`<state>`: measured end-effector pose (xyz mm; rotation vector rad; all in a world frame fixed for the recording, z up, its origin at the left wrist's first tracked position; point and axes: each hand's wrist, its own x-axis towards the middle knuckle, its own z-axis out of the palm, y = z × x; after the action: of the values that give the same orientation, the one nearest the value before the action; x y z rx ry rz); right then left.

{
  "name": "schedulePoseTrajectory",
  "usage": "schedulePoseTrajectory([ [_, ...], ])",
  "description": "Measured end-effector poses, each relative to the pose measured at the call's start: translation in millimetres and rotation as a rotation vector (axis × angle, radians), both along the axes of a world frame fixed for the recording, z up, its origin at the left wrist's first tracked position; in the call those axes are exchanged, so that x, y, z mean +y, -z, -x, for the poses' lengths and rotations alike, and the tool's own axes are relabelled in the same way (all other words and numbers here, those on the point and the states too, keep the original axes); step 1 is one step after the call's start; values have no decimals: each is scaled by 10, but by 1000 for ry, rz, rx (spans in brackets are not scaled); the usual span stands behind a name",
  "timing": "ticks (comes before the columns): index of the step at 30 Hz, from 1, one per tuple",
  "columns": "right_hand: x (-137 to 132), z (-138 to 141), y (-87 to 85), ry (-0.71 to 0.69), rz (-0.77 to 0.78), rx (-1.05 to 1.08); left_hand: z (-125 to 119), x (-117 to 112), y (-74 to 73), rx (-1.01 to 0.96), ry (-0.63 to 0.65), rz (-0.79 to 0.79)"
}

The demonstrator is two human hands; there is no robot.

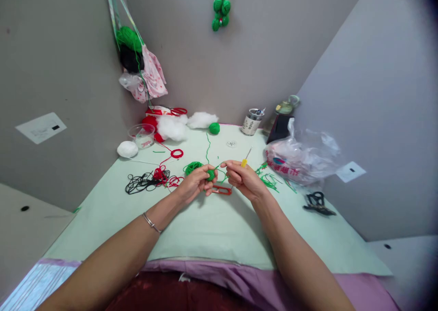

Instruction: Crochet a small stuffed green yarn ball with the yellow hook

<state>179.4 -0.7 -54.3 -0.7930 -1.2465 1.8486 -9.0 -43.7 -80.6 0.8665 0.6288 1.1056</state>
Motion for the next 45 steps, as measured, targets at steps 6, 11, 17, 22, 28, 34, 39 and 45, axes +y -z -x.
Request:
schedulePoseTrajectory([
  [6,-2,12,9,-6,2,-7,-7,9,61,-32,-39,1],
  [11,-2,8,11,-14,1,-7,2,17,51,-60,-19,57],
  [17,1,-13,6,8,-2,11,22,27,9,-81,11,90],
  [22,2,-16,-8,22,-9,26,27,49,64,-52,-86,75],
  [28,-4,-17,-7,30,-7,29,20,73,85,-16,-235,38],
  [34,7,-12,-7,52,0,34,15,56,74,20,-260,38],
  [39,41,-26,-10,91,9,46,-8,44,45,-16,-172,90],
  [45,47,-27,-3,89,13,41,-23,23,14,-61,-79,148],
])
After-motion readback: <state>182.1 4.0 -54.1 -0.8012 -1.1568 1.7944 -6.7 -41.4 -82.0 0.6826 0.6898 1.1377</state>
